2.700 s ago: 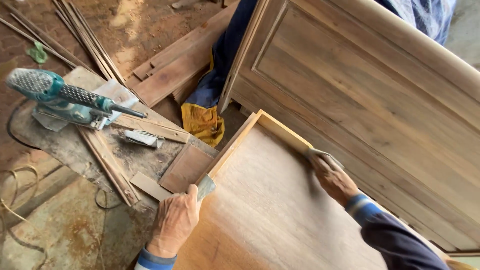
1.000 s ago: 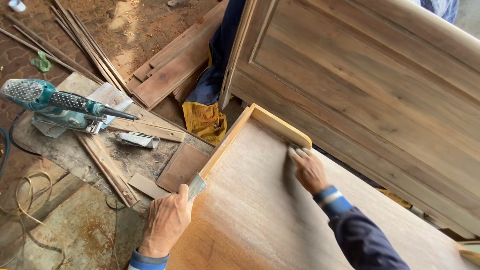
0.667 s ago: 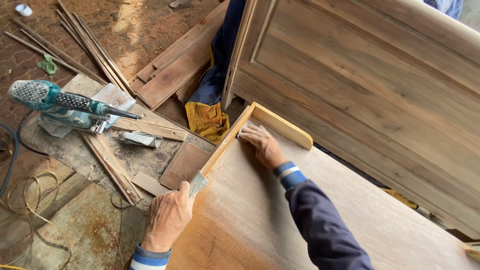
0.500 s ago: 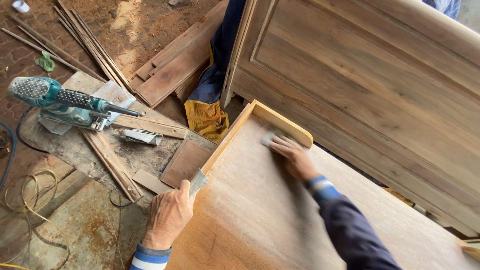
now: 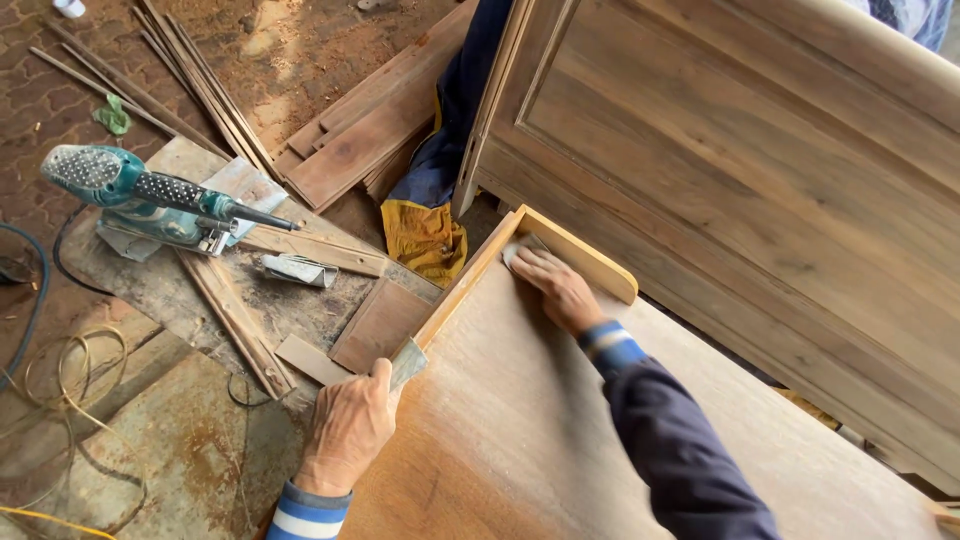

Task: Hand sanding a large wooden board using pieces of sandpaper in both hands.

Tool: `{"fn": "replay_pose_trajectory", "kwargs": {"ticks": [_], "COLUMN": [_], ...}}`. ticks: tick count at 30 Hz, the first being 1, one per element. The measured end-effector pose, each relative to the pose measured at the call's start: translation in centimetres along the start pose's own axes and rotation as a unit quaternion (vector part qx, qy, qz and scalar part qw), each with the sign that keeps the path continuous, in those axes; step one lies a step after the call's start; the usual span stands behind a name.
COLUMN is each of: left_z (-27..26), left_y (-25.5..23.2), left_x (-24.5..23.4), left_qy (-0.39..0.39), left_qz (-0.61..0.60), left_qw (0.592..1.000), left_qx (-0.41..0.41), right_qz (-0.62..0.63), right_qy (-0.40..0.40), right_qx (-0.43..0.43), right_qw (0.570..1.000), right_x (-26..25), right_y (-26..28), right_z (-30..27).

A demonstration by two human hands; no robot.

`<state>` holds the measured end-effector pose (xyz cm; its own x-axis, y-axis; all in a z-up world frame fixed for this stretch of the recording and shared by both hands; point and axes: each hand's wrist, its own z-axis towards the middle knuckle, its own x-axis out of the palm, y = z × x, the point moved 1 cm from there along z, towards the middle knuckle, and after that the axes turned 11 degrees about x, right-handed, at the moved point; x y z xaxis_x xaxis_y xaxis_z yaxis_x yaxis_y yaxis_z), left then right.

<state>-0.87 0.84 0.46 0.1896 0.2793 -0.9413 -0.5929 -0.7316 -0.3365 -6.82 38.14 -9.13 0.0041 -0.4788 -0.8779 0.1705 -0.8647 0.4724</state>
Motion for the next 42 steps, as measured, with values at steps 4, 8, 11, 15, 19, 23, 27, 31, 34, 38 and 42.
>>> {"fn": "replay_pose_trajectory", "kwargs": {"ticks": [4, 8, 11, 15, 19, 23, 27, 31, 34, 38, 42], "left_z": [-0.2, 0.3, -0.9, -2.9, -4.2, -3.8, -3.0, -2.9, -2.7, -3.3, -2.9], "left_y": [0.4, -0.2, 0.0, 1.0, 0.0, 0.0, 0.4, 0.7, 0.4, -0.1, -0.5], "left_x": [0.7, -0.5, 0.7, 2.7, 1.6, 1.3, 1.8, 2.8, 2.3, 1.9, 0.6], "left_qy": [0.022, 0.010, 0.008, 0.129, -0.005, -0.009, 0.038, 0.080, 0.057, -0.045, -0.021], "left_qz": [-0.013, -0.017, -0.010, -0.022, 0.025, 0.002, -0.018, -0.025, -0.010, 0.046, 0.022], "left_qw": [0.999, 1.000, 1.000, 0.988, 1.000, 1.000, 0.999, 0.995, 0.998, 0.998, 1.000], "left_qx": [-0.027, -0.013, -0.021, -0.081, -0.014, -0.010, -0.031, -0.046, -0.034, 0.007, -0.009], "right_qz": [-0.012, -0.043, -0.061, -0.154, -0.053, 0.024, 0.037, 0.006, 0.015, 0.055, 0.000], "right_qy": [0.059, 0.003, -0.009, 0.054, 0.044, -0.075, -0.028, -0.033, -0.029, 0.041, 0.017], "right_qx": [0.076, 0.082, 0.060, 0.026, -0.017, -0.075, 0.158, 0.185, 0.083, 0.068, 0.025], "right_qw": [0.995, 0.996, 0.996, 0.986, 0.997, 0.994, 0.986, 0.982, 0.996, 0.995, 1.000], "right_x": [-5.6, -6.1, -6.6, -1.1, 3.4, 3.1, -1.5, -1.9, 0.4, 2.8, 0.4], "right_y": [-2.1, -6.6, -2.9, -1.6, 6.5, 6.5, 1.0, -0.8, 0.8, 2.5, 1.0], "right_z": [-9.8, -16.5, -12.9, -4.9, -1.7, -6.8, -15.7, -17.3, -9.7, 1.3, -3.2]}}
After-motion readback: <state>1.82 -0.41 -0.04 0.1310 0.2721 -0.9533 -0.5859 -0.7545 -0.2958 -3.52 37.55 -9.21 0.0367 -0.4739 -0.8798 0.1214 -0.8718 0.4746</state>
